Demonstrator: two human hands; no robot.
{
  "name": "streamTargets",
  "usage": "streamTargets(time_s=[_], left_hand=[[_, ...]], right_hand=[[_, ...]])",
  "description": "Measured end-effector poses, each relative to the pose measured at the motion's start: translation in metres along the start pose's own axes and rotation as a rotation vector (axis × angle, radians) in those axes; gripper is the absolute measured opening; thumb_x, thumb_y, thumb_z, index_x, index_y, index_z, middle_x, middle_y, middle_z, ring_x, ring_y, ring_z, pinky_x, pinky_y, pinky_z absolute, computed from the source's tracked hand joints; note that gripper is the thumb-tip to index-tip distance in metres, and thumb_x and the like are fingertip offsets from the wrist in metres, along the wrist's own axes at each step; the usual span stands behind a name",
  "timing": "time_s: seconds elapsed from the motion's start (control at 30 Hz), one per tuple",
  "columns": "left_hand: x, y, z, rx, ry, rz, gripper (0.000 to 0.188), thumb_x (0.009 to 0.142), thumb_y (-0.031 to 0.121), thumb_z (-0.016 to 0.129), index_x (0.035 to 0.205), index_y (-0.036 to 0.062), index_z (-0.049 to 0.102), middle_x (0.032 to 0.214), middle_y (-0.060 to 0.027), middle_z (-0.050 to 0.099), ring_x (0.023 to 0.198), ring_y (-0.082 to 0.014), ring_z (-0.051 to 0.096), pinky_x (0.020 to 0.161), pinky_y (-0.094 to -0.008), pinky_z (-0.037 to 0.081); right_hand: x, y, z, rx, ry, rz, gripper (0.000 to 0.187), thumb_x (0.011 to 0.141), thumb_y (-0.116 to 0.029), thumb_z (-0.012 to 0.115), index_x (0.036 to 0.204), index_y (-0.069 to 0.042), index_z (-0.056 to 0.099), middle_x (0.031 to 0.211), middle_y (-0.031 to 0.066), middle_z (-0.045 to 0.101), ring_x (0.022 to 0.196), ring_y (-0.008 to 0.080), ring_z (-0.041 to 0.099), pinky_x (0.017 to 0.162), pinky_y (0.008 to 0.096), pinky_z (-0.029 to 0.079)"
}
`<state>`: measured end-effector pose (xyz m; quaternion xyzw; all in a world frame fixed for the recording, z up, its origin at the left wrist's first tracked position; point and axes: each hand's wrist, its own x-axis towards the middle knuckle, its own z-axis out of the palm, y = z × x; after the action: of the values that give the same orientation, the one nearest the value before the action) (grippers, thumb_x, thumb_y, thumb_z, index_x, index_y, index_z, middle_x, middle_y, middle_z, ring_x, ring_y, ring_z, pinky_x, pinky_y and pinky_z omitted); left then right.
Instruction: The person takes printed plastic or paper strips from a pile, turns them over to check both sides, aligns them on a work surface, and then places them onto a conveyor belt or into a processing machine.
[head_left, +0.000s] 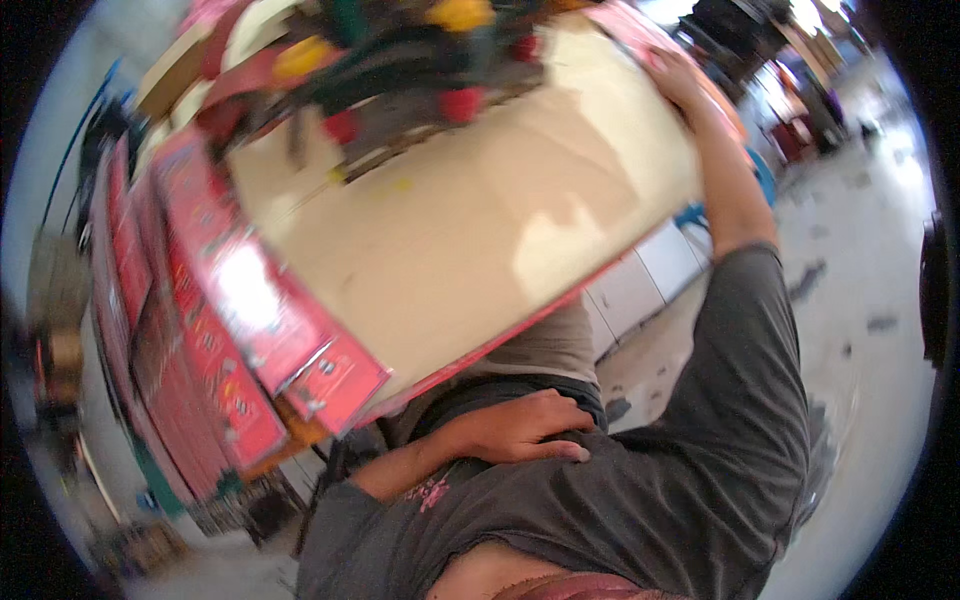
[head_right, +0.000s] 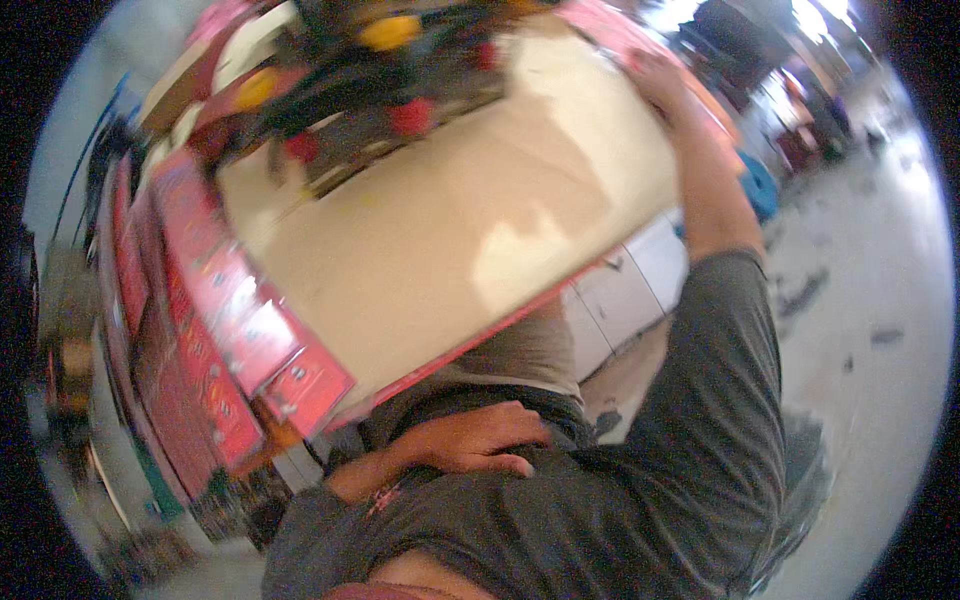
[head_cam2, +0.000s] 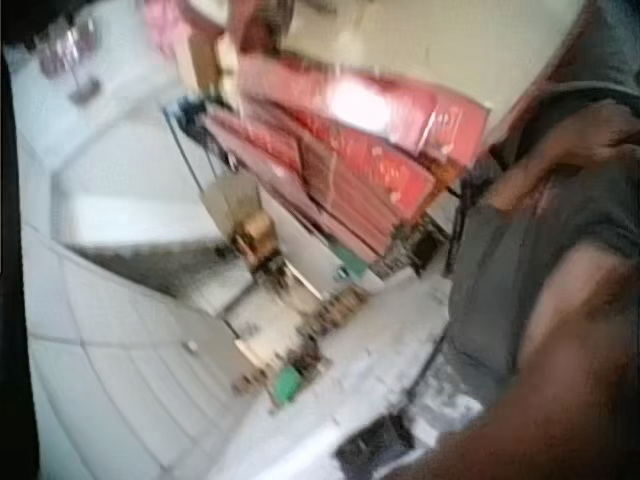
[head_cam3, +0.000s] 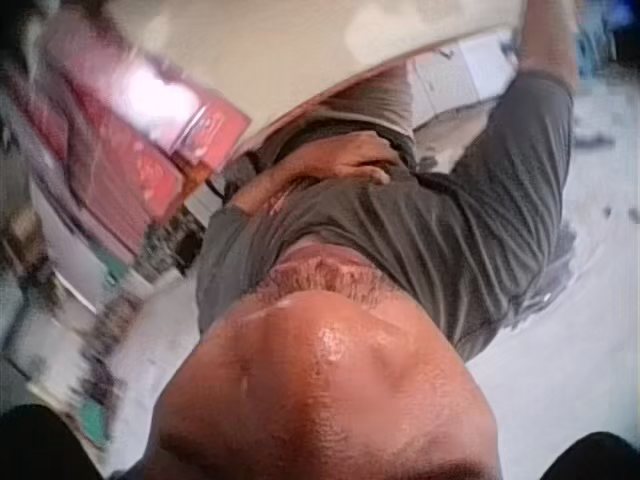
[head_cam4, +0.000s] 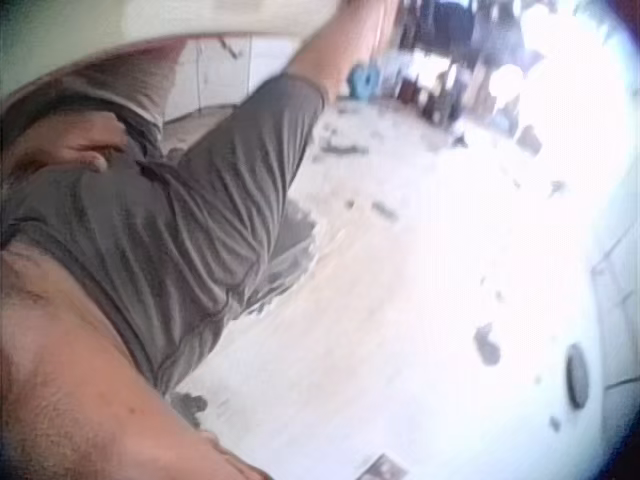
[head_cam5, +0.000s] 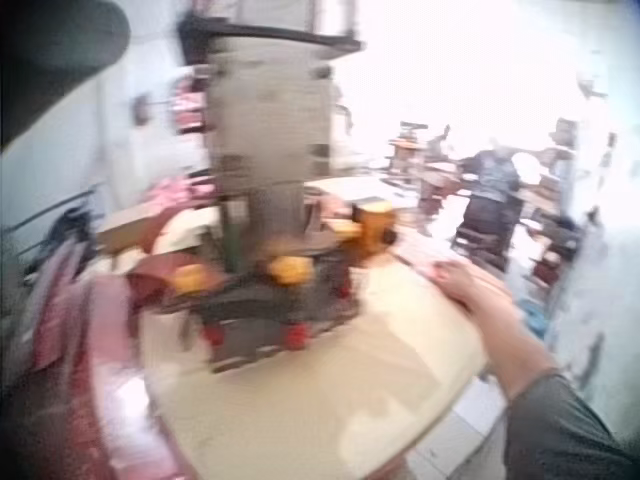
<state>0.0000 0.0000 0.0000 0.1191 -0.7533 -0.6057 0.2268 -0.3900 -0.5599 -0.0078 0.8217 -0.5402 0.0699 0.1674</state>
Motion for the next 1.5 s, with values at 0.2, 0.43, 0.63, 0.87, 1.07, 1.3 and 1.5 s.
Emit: streamTargets(time_s=[0.2,0.43,0.63,0.87,1.07,1.3,1.5], left_hand=[[-0.032,0.010,-0.010,0.144,0.227,-0.090,0.042,0.105,0.045,0.064,0.110,0.0032,0.065,0.106,-0.0139,0.066,0.103,-0.0333,0.062,0.092,-0.0469,0.046],[-0.066,0.056,-0.020,0.145,0.659,0.027,0.024,0.100,0.031,0.075,0.099,0.0088,0.069,0.091,-0.0061,0.067,0.089,-0.0289,0.064,0.083,-0.0429,0.048],[-0.106,0.092,-0.036,0.334,0.999,0.008,0.013,0.097,0.021,0.078,0.096,0.0099,0.072,0.090,-0.0051,0.069,0.085,-0.0277,0.067,0.080,-0.0416,0.050],[-0.159,0.114,-0.078,0.829,1.767,-0.643,0.018,0.095,0.018,0.082,0.104,0.0036,0.075,0.086,-0.0082,0.073,0.076,-0.0173,0.068,0.065,-0.0325,0.052],[-0.210,0.105,-0.082,1.087,1.797,-1.046,0.030,0.100,0.023,0.077,0.116,-0.0015,0.075,0.095,-0.0122,0.075,0.086,-0.0182,0.070,0.079,-0.0331,0.055],[-0.204,0.104,-0.077,0.775,1.852,-1.059,0.033,0.101,0.027,0.075,0.115,-0.0035,0.076,0.099,-0.0147,0.078,0.091,-0.0211,0.073,0.084,-0.0362,0.056],[-0.208,0.092,-0.075,0.708,1.989,-0.816,0.026,0.102,0.021,0.076,0.108,-0.0040,0.075,0.083,-0.0031,0.073,0.072,-0.0063,0.060,0.066,-0.0265,0.050]], right_hand=[[0.023,-0.022,0.009,0.223,0.128,-0.073,0.061,0.103,-0.055,0.060,0.141,-0.008,0.067,0.136,0.0197,0.070,0.129,0.0344,0.066,0.110,0.0443,0.050],[-0.028,-0.008,-0.042,0.548,0.331,0.192,0.042,0.105,-0.030,0.065,0.135,-0.001,0.071,0.135,0.0168,0.073,0.127,0.0300,0.068,0.111,0.0386,0.049],[-0.151,-0.161,-0.132,0.839,0.578,0.236,0.035,0.110,-0.016,0.060,0.139,0.003,0.065,0.128,0.0153,0.073,0.117,0.0229,0.068,0.102,0.0341,0.053],[-0.239,-0.318,-0.153,1.261,0.606,0.355,0.023,0.107,-0.006,0.059,0.128,0.003,0.067,0.109,0.0049,0.065,0.091,0.0116,0.055,0.081,0.0245,0.047],[-0.242,-0.463,-0.225,1.485,-0.212,-0.371,0.035,0.092,-0.006,0.073,0.127,-0.004,0.069,0.109,0.0163,0.066,0.097,0.0311,0.066,0.086,0.0394,0.055],[-0.234,-0.518,-0.228,1.190,-0.149,-0.625,0.051,0.092,-0.019,0.076,0.139,-0.006,0.063,0.117,0.0171,0.062,0.107,0.0373,0.057,0.095,0.0467,0.051],[-0.234,-0.526,-0.223,1.063,-0.157,-0.643,0.050,0.089,-0.023,0.078,0.136,-0.008,0.066,0.113,0.0143,0.061,0.103,0.0342,0.057,0.091,0.0446,0.052]])
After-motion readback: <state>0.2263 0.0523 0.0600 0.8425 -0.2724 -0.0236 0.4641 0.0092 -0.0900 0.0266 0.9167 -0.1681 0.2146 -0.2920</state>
